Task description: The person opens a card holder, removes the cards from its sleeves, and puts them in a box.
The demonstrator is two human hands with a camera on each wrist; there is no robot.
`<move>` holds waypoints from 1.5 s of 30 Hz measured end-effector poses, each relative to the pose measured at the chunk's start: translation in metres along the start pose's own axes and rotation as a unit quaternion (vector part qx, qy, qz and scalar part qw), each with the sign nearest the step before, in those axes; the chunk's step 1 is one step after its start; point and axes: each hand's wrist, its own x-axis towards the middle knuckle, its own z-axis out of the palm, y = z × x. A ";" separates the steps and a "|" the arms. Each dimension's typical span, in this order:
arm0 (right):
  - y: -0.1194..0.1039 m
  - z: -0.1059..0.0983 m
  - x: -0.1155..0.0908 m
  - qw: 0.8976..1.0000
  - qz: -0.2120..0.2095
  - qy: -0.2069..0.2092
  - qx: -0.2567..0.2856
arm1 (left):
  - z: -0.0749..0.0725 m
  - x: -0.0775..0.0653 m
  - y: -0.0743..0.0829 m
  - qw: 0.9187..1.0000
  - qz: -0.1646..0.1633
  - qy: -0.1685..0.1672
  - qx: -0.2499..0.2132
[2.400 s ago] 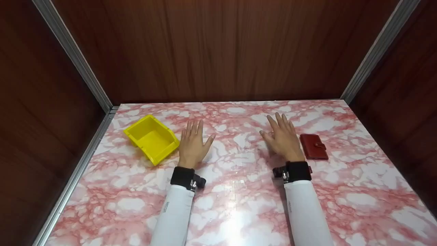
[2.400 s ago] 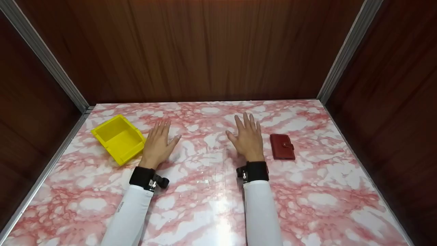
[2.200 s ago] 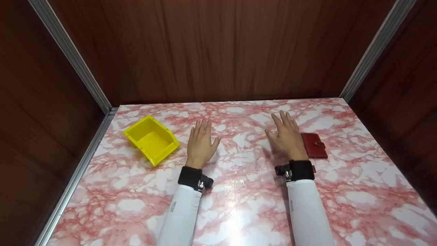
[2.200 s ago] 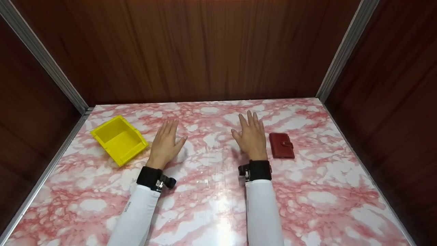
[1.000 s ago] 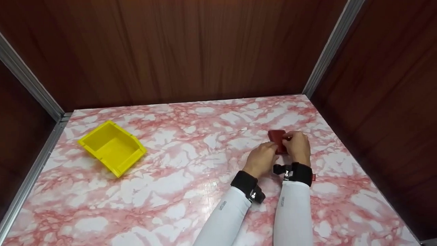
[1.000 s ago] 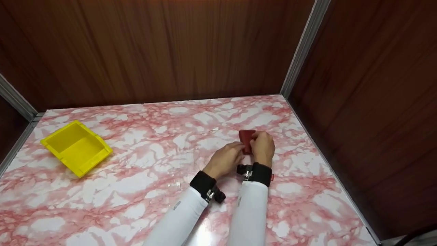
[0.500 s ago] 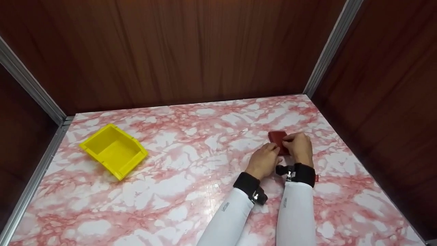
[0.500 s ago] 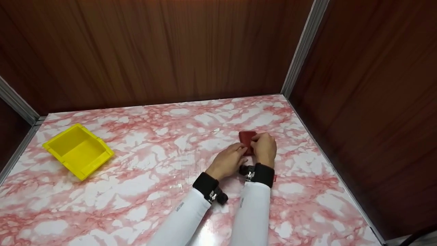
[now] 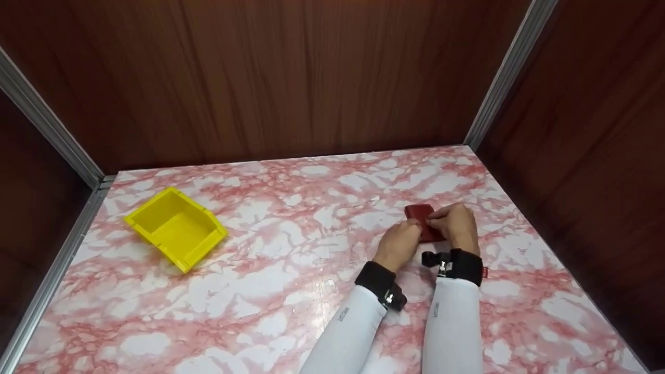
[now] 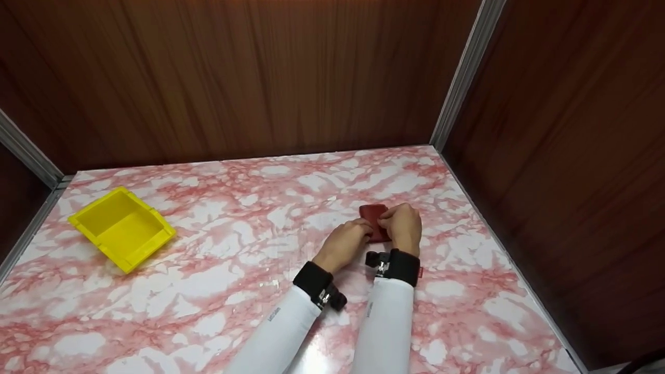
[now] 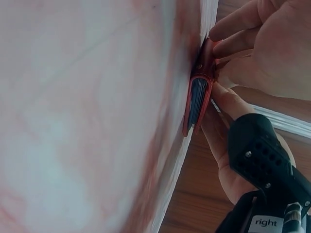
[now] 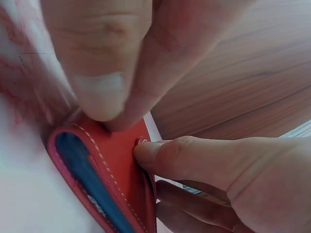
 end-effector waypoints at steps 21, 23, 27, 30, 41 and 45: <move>-0.016 0.010 0.003 0.999 0.008 -0.039 -0.012 | -0.011 -0.010 -0.013 0.999 -0.037 -0.005 -0.008; -0.022 0.012 0.003 0.999 0.007 -0.046 -0.014 | -0.013 -0.011 -0.017 0.999 -0.041 0.002 0.002; -0.031 0.019 0.005 0.998 -0.010 -0.050 -0.021 | -0.017 -0.012 -0.027 0.999 -0.053 0.013 0.003; -0.036 0.025 0.005 0.998 -0.021 -0.051 -0.020 | -0.019 -0.014 -0.035 0.998 -0.066 0.021 -0.009; -0.055 0.042 0.002 0.996 -0.012 -0.087 0.010 | -0.032 -0.022 -0.059 0.992 -0.108 0.028 -0.065; -0.061 0.049 0.003 0.996 -0.028 -0.089 0.004 | -0.023 -0.021 -0.072 0.989 -0.115 0.048 -0.080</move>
